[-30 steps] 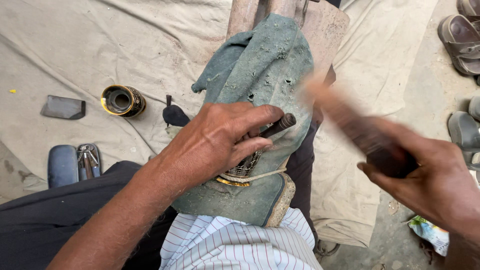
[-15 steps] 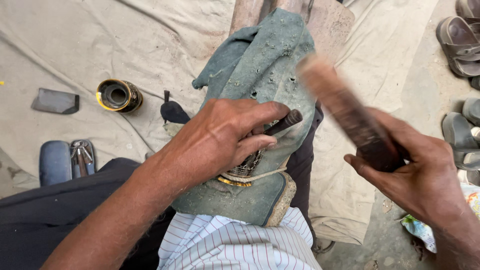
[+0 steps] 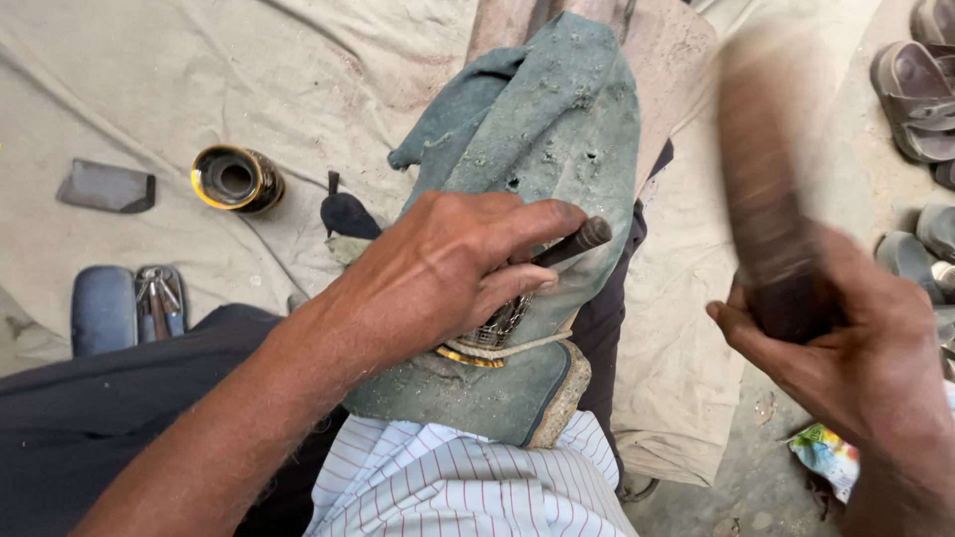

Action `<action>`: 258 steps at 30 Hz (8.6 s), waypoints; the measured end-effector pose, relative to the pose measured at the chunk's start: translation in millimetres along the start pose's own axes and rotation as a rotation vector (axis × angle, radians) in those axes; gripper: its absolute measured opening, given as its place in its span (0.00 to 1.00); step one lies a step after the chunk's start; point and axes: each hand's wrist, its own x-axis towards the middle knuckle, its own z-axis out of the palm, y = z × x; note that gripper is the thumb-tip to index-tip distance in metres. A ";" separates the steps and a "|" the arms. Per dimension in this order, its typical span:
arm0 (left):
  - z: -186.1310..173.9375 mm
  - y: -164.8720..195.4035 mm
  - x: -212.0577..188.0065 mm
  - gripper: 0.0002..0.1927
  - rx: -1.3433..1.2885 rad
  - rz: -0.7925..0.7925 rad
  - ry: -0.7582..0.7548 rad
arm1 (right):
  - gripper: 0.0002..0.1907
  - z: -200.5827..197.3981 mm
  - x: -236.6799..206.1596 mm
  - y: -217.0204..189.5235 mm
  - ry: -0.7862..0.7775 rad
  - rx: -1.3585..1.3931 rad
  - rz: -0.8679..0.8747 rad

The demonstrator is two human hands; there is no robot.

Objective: The person sits with a small brass vase held against a sand-filled cushion on their lap and hammers a punch against the vase's surface with a wooden mallet, rotating the vase and repositioning the punch to work different areas of the decorated body.

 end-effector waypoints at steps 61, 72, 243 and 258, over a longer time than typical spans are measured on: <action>-11.4 -4.3 -6.8 0.20 -0.064 -0.029 0.010 | 0.34 -15.4 -3.0 -3.2 0.075 -0.068 -0.331; -9.9 -18.1 -9.6 0.22 -0.074 0.117 0.047 | 0.20 -12.6 -6.8 6.9 0.070 -0.066 -0.090; -13.8 3.9 49.9 0.24 -0.115 0.109 -0.377 | 0.23 50.6 -46.4 45.1 0.380 0.543 -0.084; -18.6 -26.0 -31.6 0.22 -0.292 -0.052 0.226 | 0.28 133.5 -85.1 -13.9 0.281 1.230 -0.411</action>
